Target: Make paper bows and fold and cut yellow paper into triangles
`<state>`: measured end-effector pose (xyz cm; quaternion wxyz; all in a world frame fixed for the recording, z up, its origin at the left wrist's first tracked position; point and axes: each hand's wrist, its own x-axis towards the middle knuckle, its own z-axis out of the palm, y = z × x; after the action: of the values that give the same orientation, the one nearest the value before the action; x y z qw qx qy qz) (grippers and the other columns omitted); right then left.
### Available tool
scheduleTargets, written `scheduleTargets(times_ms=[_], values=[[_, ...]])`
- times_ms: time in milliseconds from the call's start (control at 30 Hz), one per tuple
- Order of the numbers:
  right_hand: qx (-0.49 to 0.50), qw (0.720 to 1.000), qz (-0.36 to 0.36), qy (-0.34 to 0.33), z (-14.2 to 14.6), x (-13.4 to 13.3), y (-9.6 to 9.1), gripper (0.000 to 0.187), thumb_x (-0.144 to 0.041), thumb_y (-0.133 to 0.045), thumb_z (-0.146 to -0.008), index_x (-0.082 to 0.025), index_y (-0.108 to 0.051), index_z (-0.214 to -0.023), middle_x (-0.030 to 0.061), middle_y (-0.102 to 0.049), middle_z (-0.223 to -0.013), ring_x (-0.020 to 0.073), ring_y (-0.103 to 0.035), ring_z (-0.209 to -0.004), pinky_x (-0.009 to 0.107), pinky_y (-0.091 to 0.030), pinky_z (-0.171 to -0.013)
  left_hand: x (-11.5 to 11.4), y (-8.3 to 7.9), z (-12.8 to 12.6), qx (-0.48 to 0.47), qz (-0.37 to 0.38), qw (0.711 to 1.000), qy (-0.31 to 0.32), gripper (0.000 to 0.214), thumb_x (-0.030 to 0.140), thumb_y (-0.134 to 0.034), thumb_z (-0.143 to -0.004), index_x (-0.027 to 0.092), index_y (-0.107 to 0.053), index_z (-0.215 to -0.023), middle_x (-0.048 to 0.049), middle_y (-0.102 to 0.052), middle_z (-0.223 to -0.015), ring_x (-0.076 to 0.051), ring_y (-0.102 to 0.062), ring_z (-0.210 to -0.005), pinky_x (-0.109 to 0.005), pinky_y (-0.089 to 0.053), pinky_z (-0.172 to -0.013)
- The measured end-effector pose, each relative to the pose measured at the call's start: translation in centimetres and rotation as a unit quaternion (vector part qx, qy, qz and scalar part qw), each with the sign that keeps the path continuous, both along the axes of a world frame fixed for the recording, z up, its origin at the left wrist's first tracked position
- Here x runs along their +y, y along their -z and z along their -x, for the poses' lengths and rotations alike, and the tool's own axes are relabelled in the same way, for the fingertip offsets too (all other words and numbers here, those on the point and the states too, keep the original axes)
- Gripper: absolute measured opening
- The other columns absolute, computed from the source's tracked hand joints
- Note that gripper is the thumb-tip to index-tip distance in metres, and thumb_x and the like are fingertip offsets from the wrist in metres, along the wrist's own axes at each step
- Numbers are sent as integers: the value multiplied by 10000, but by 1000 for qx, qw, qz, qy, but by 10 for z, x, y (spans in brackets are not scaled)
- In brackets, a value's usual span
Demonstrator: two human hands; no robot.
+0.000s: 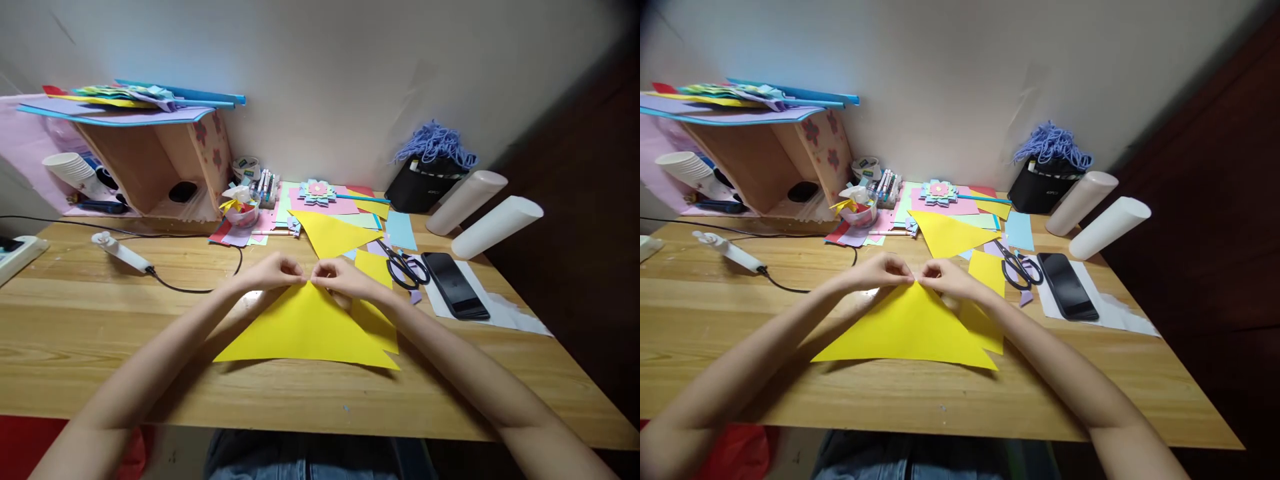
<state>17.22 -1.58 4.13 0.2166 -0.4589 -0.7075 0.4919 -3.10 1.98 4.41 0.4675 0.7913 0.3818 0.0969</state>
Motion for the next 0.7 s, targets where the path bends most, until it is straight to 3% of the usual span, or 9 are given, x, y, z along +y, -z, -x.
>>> scheduleTargets(times_ms=[67,167,400,567,700], values=[[1,1000,-4,7,1,2,26,191,-308,-552,-774,-123,-590,-751,20,-569,-691,111,-500,-618,233,-393,-566,2,23,0,2,-31,999,4,298,373,-570,-758,111,-703,-805,-36,-673,-691,-124,-553,-614,-213,-395,-572],[-23,996,-78,38,1,-1,45,174,-290,-537,-790,-131,-603,-769,21,-566,-695,113,-486,-605,233,-386,-545,-2,36,-1,-13,-127,992,15,233,299,-543,-785,134,-701,-829,-48,-682,-754,-138,-581,-683,-226,-418,-635],[-74,962,-258,41,1,-7,51,69,-175,-524,-814,-162,-579,-775,33,-547,-759,140,-520,-689,256,-429,-612,-8,41,0,-6,-292,956,32,158,227,-537,-810,170,-684,-828,-41,-653,-777,-136,-587,-713,-231,-415,-654],[-111,923,-368,-14,-2,-9,56,101,-151,-486,-847,-173,-582,-823,64,-583,-810,177,-541,-789,290,-446,-686,-11,43,-3,53,-385,919,70,174,191,-503,-831,159,-670,-798,-48,-639,-767,-145,-569,-722,-240,-397,-641],[-168,886,-430,-45,-4,-10,56,174,-162,-428,-888,-170,-594,-836,76,-617,-813,177,-548,-760,282,-431,-636,-12,38,-4,111,-443,881,121,201,199,-469,-868,153,-662,-836,-58,-626,-799,-161,-543,-759,-264,-388,-661]])
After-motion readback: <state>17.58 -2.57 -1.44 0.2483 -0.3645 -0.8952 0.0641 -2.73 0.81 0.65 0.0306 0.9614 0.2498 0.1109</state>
